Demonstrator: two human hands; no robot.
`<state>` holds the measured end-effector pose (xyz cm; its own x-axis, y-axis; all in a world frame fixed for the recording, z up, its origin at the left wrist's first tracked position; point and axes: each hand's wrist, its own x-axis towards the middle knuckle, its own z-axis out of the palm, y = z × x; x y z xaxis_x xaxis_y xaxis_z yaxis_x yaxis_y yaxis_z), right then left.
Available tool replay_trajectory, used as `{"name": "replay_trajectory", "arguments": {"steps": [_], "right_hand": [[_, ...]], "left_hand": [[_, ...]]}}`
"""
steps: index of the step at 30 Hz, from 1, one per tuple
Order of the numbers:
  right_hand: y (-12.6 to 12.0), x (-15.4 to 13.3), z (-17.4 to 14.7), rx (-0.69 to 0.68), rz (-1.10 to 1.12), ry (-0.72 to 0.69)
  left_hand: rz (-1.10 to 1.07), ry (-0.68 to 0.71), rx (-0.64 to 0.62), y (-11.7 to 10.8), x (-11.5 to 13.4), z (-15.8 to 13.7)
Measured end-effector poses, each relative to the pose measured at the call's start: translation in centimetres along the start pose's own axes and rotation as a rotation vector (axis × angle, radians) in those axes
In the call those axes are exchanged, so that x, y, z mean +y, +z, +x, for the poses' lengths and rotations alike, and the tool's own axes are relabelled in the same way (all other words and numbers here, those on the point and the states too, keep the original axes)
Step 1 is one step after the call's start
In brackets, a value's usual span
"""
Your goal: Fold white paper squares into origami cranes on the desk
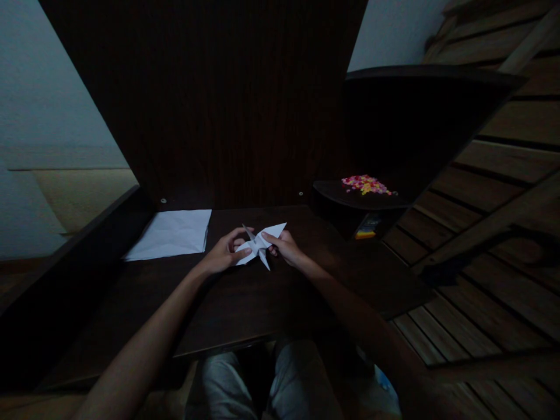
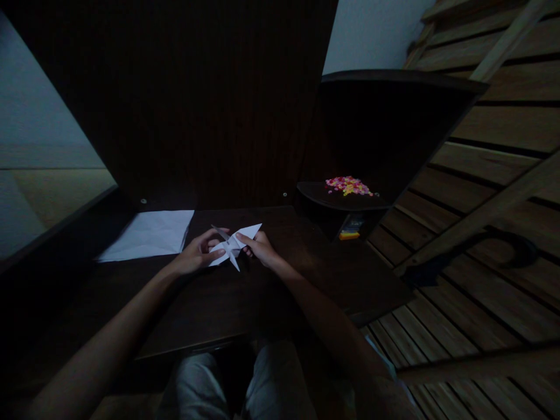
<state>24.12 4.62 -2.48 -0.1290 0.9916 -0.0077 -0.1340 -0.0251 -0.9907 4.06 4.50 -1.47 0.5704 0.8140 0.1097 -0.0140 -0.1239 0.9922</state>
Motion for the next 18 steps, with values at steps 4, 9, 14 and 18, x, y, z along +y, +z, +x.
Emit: {"name": "replay_trajectory", "arguments": {"steps": [4, 9, 14, 18], "right_hand": [[-0.1, 0.1, 0.1, -0.015, 0.030, 0.044], [-0.2, 0.2, 0.2, -0.059, 0.089, 0.075], [-0.3, 0.6, 0.4, -0.108, 0.131, 0.074], [-0.2, 0.9, 0.4, -0.125, 0.125, 0.070]], "left_hand": [[-0.019, 0.002, -0.016, 0.1, 0.1, -0.1], [-0.065, -0.064, 0.002, 0.7, 0.7, -0.4], [-0.062, -0.107, 0.017, 1.1, 0.9, -0.4], [-0.080, -0.086, 0.014, 1.2, 0.5, -0.3]]}}
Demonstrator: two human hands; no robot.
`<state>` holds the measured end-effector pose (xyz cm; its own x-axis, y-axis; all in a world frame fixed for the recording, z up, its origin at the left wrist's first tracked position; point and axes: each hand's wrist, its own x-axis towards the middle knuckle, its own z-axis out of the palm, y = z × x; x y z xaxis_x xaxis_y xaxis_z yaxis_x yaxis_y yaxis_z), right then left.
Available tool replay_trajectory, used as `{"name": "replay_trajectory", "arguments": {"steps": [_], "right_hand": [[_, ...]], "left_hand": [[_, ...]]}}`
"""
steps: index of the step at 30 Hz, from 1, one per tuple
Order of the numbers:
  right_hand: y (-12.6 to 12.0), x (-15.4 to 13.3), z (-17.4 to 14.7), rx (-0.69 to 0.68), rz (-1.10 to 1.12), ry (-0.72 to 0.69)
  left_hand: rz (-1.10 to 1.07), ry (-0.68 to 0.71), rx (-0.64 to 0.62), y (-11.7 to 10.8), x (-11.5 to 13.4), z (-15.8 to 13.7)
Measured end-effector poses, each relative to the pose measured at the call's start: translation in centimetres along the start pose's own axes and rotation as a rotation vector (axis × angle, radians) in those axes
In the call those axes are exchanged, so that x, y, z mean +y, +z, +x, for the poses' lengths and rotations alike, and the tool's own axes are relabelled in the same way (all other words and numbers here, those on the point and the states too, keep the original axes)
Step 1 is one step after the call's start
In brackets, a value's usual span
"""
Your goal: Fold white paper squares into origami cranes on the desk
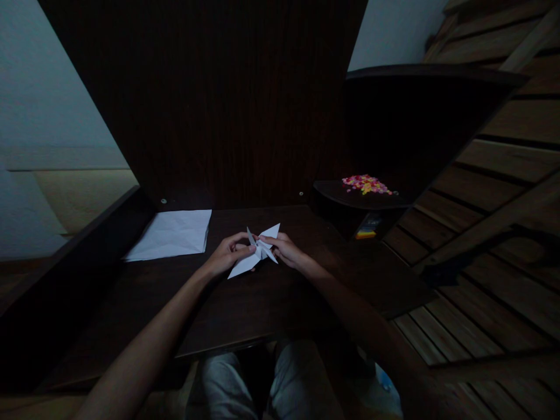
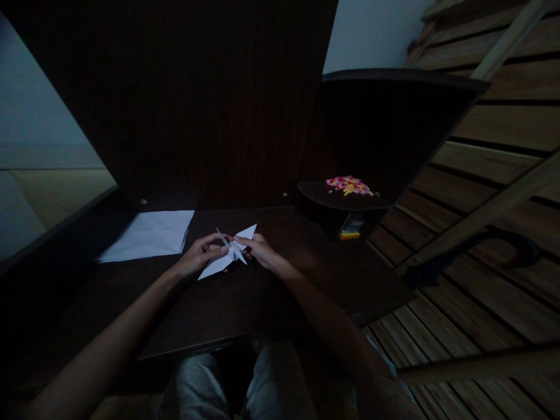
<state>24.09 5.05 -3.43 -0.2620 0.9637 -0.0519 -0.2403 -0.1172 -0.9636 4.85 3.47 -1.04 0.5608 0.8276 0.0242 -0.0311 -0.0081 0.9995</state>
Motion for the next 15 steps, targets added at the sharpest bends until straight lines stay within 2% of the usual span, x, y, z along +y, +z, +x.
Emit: {"name": "replay_trajectory", "arguments": {"steps": [10, 15], "right_hand": [[0.27, -0.26, -0.34, -0.012, -0.008, -0.002], [0.56, -0.53, -0.37, 0.021, -0.011, -0.032]], "left_hand": [[-0.080, 0.036, 0.026, 0.58, -0.05, 0.12], [-0.030, 0.034, 0.069, 0.76, 0.19, 0.10]]}}
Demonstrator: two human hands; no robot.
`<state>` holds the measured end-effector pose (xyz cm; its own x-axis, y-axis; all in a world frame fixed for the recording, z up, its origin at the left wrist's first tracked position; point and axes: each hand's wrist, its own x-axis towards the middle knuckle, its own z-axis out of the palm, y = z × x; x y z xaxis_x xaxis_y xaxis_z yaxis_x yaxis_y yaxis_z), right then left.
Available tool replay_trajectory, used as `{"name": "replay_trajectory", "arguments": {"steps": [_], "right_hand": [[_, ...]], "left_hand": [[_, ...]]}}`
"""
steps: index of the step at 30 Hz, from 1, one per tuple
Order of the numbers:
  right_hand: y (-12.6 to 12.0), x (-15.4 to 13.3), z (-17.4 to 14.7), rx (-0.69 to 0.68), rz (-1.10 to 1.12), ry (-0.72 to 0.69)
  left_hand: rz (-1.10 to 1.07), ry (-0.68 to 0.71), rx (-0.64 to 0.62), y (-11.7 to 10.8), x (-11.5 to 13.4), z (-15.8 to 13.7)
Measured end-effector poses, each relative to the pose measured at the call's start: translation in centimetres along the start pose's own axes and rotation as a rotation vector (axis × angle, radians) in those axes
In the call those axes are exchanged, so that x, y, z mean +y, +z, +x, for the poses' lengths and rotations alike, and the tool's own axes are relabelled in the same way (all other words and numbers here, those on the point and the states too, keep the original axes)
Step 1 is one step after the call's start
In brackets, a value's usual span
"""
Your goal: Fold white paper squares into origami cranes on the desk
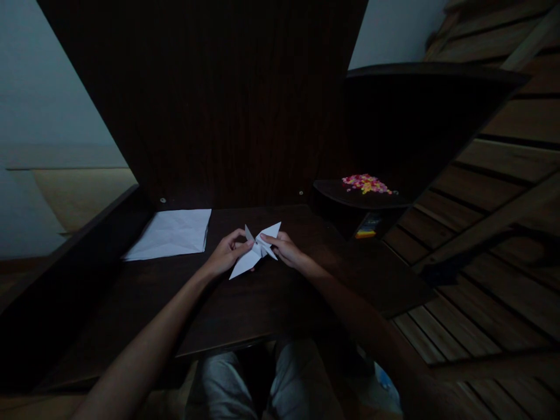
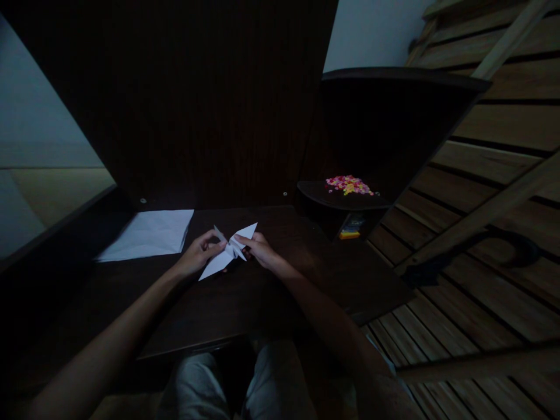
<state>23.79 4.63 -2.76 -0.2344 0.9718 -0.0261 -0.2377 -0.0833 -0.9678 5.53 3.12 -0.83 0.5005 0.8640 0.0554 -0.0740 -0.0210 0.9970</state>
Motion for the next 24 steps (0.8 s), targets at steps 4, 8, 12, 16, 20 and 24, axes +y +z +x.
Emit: {"name": "replay_trajectory", "arguments": {"steps": [4, 8, 12, 16, 20, 24], "right_hand": [[0.00, -0.26, -0.07, 0.007, 0.000, -0.045], [-0.42, -0.24, -0.33, -0.008, -0.016, -0.201], [-0.42, -0.15, -0.67, -0.055, -0.153, -0.289], [0.07, -0.26, -0.66, 0.074, -0.293, -0.344], [0.12, -0.30, -0.47, 0.109, -0.338, -0.417], [-0.17, -0.15, -0.35, 0.093, -0.352, -0.428]], "left_hand": [[0.029, 0.051, 0.078, -0.28, -0.15, 0.33], [0.079, 0.127, 0.234, -0.61, -0.37, 0.76], [0.085, 0.120, 0.245, -0.60, -0.48, 0.82], [0.095, 0.123, 0.203, -0.40, -0.58, 0.73], [0.100, 0.105, 0.141, -0.30, -0.73, 0.69], [0.105, 0.099, 0.138, -0.38, -0.82, 0.68]]}}
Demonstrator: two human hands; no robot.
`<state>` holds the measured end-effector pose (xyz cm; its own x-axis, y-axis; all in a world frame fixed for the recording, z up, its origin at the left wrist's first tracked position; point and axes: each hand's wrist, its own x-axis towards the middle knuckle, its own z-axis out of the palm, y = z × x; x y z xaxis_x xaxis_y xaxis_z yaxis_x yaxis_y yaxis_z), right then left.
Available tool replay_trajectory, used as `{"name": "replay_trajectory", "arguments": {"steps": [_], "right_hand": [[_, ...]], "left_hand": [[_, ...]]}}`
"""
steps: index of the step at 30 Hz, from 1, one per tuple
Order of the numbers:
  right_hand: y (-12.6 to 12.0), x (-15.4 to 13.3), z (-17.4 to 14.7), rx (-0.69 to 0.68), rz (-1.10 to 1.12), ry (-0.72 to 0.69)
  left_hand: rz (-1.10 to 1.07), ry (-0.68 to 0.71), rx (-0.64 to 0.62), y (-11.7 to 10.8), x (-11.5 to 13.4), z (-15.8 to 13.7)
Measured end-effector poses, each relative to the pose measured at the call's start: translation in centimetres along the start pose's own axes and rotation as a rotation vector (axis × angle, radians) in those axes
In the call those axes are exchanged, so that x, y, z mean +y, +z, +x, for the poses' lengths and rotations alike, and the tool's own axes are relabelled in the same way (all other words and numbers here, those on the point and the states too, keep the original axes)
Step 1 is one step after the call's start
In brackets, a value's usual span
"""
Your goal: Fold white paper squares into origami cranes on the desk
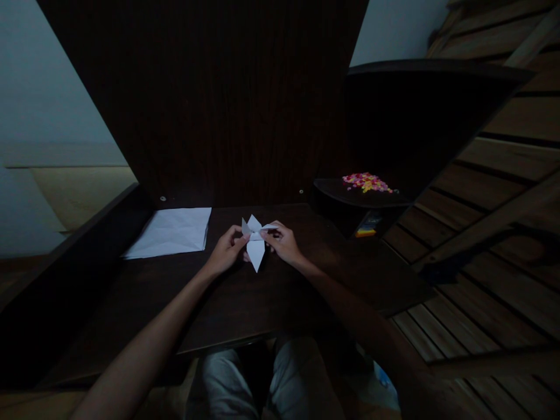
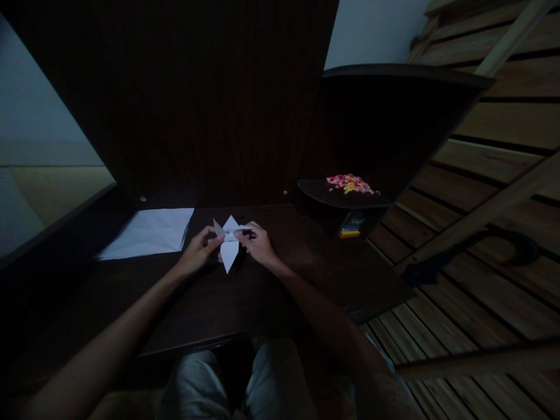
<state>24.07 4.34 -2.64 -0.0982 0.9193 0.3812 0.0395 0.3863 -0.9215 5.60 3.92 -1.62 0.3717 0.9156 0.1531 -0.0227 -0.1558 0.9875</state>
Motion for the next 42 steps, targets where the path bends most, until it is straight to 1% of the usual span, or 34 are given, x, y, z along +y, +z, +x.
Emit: {"name": "replay_trajectory", "arguments": {"steps": [3, 7, 13, 16, 19, 23, 25, 31, 37, 42], "right_hand": [[-0.10, 0.10, 0.10, 0.012, 0.005, 0.021], [-0.17, 0.10, 0.36, 0.029, 0.052, 0.055], [-0.29, 0.30, 0.55, 0.047, 0.142, 0.094], [-0.26, 0.25, 0.54, 0.052, 0.190, 0.119], [-0.13, 0.04, 0.48, 0.066, 0.217, 0.140], [0.09, -0.15, 0.35, 0.062, 0.228, 0.159], [0.18, -0.17, 0.28, 0.052, 0.226, 0.154], [0.35, -0.05, 0.04, -0.010, 0.178, 0.109], [0.49, 0.19, -0.13, -0.020, 0.112, 0.014], [0.51, 0.38, -0.28, -0.029, 0.069, -0.023]], "left_hand": [[0.021, 0.002, 0.026, -0.08, 0.01, -0.01], [0.073, 0.063, 0.067, -0.16, 0.04, -0.04], [0.215, 0.133, 0.202, -0.53, -0.17, 0.23], [0.208, 0.173, 0.234, -0.54, -0.06, 0.34], [0.134, 0.180, 0.219, -0.30, 0.23, 0.26], [0.017, 0.118, 0.177, 0.07, 0.52, 0.01], [-0.001, 0.091, 0.177, 0.14, 0.59, -0.08], [0.084, 0.105, 0.205, 0.00, 0.49, -0.14], [0.125, 0.196, 0.169, -0.20, -0.06, 0.04], [0.134, 0.194, 0.133, -0.08, 0.22, -0.01]]}}
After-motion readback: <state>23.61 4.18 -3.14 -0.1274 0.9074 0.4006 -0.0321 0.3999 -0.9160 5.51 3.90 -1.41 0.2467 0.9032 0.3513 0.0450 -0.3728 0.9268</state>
